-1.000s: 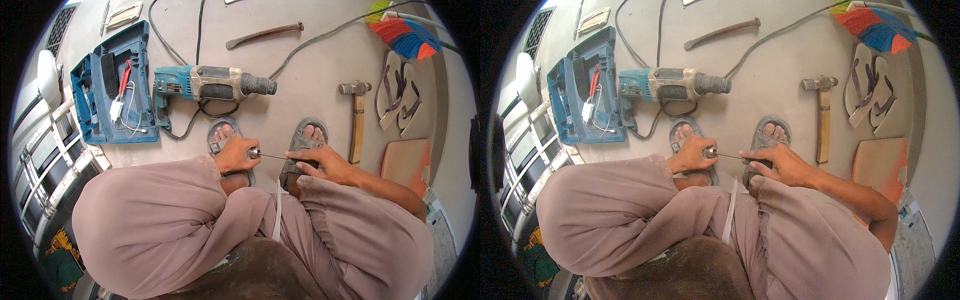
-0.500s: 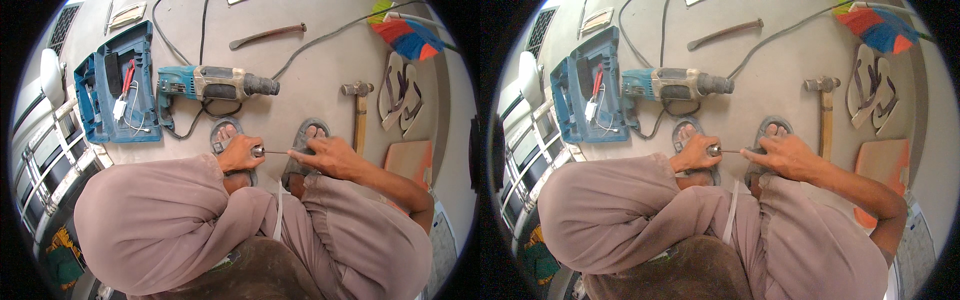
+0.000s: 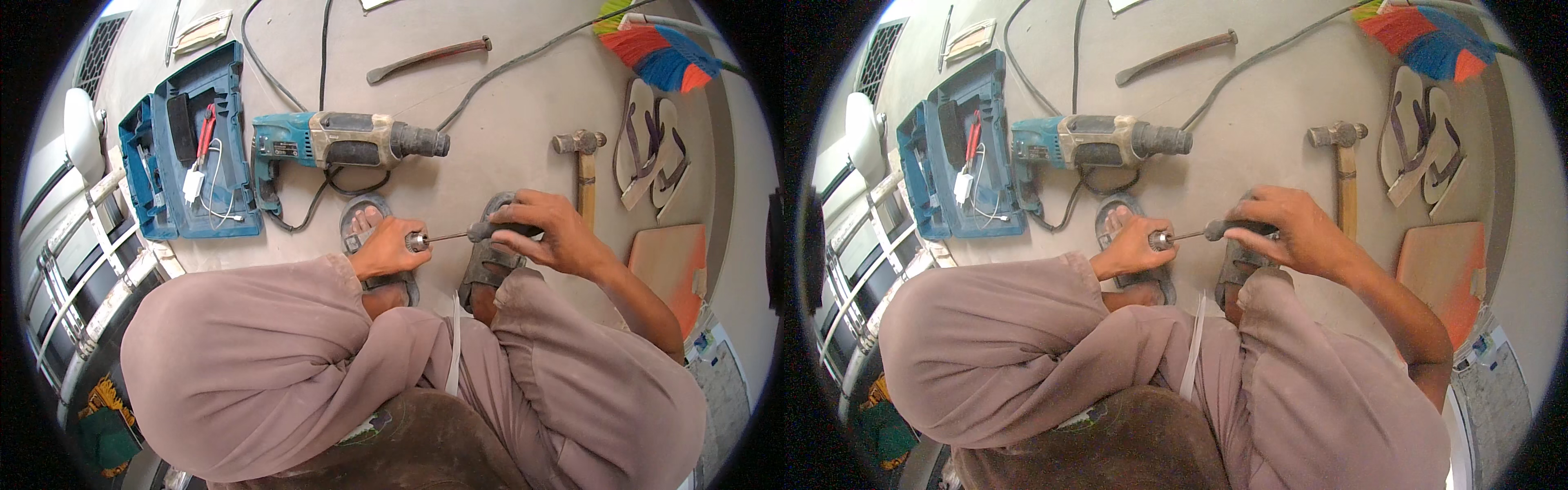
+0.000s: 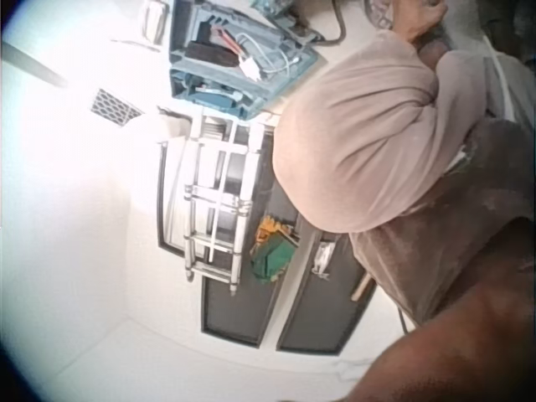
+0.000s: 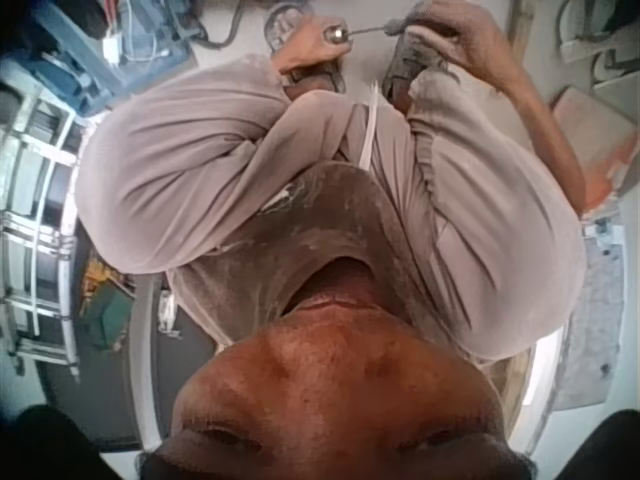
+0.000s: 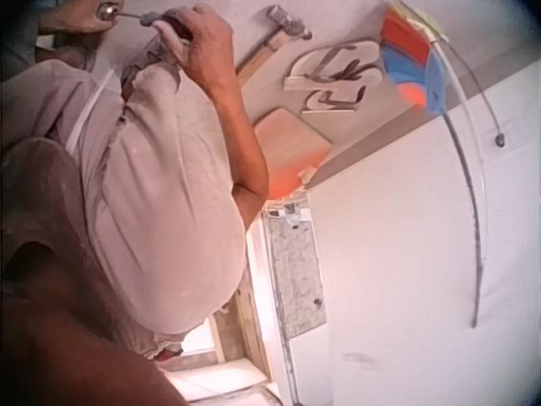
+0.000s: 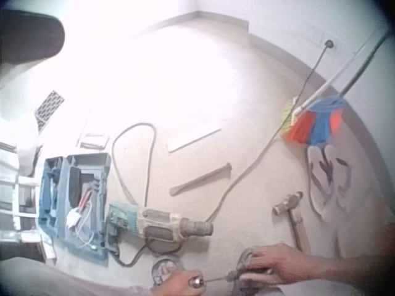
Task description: The person sits on the floor and assembles a hammer drill by attaching a drill bit and chuck to the tool. They use a screwdriver to tighten the chuck and a hammer to tap the bit into place.
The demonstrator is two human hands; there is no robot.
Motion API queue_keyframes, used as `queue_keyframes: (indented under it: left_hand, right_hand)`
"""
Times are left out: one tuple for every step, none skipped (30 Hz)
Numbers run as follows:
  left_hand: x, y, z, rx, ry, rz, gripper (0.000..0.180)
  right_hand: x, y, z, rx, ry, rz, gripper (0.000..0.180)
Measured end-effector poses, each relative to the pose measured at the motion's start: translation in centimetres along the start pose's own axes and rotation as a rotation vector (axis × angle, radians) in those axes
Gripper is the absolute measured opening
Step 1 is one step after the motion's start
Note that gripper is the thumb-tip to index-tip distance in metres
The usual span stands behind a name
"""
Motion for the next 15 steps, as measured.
queue_keyframes:
  left_hand:
    - [-0.1, -0.1, 0.0, -0.012, -0.006, 0.019, 0.022]
    - [-0.2, -0.2, 0.0, -0.024, -0.013, 0.038, 0.022]
    - [-0.2, -0.3, 0.0, -0.034, -0.019, 0.057, 0.022]
    - [-0.1, -0.3, 0.1, -0.052, -0.026, 0.066, 0.022]
    - [0.3, -0.2, 0.2, -0.070, -0.032, 0.074, 0.022]
    - [0.5, -0.2, 0.2, -0.087, -0.039, 0.083, 0.022]
    - [0.6, -0.2, 0.2, -0.087, -0.038, 0.075, 0.022]
    - [0.6, -0.2, 0.2, -0.088, -0.038, 0.066, 0.022]
    - [0.6, -0.3, 0.3, -0.088, -0.038, 0.058, 0.022]
    - [0.5, -0.3, 0.3, -0.088, -0.035, 0.054, 0.022]
    - [0.3, -0.5, 0.3, -0.089, -0.032, 0.049, 0.023]
    - [0.2, -0.5, 0.2, -0.090, -0.029, 0.044, 0.023]
    - [0.0, -0.6, 0.2, -0.096, -0.016, 0.068, 0.023]
    - [-0.2, -0.6, 0.2, -0.102, -0.003, 0.091, 0.023]
    - [-0.4, -0.6, 0.2, -0.108, 0.011, 0.114, 0.023]
  right_hand:
    - [-1.0, 0.2, -0.1, -0.015, 0.014, -0.004, 0.019]
    - [-1.6, 0.2, -0.2, -0.032, 0.027, -0.008, 0.020]
    - [-1.5, 0.4, -0.3, -0.022, 0.017, -0.053, 0.020]
    - [-1.3, 0.5, -0.4, -0.013, 0.008, -0.097, 0.021]
    - [-1.2, 0.7, -0.4, -0.005, 0.000, -0.142, 0.021]
    - [-0.9, 0.9, -0.5, 0.038, -0.068, -0.151, 0.022]
    - [-1.0, 1.0, -0.5, 0.078, -0.136, -0.159, 0.022]
    - [-0.7, 1.1, -0.4, 0.119, -0.206, -0.168, 0.023]
    - [-0.2, 0.7, -0.5, 0.034, -0.253, -0.130, 0.024]
    - [0.6, 0.3, -0.6, -0.050, -0.299, -0.093, 0.025]
    - [1.3, 0.0, -0.4, -0.134, -0.345, -0.055, 0.026]
    - [0.9, 0.1, -0.4, -0.122, -0.267, -0.064, 0.025]
    - [0.4, 0.1, -0.3, -0.109, -0.190, -0.074, 0.025]
    - [0.0, 0.2, -0.2, -0.096, -0.113, -0.084, 0.024]
    - [0.1, 0.3, -0.1, -0.078, -0.072, -0.138, 0.024]
Point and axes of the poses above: each hand's wrist, its own z-axis away from the middle knuckle, its own y-axis out of the back of the hand, x = y × z, the point moved 7 cm from there along -z, towards the middle knuckle, and after that the axes turned 10 degrees about -z, right-handed, at the moved point
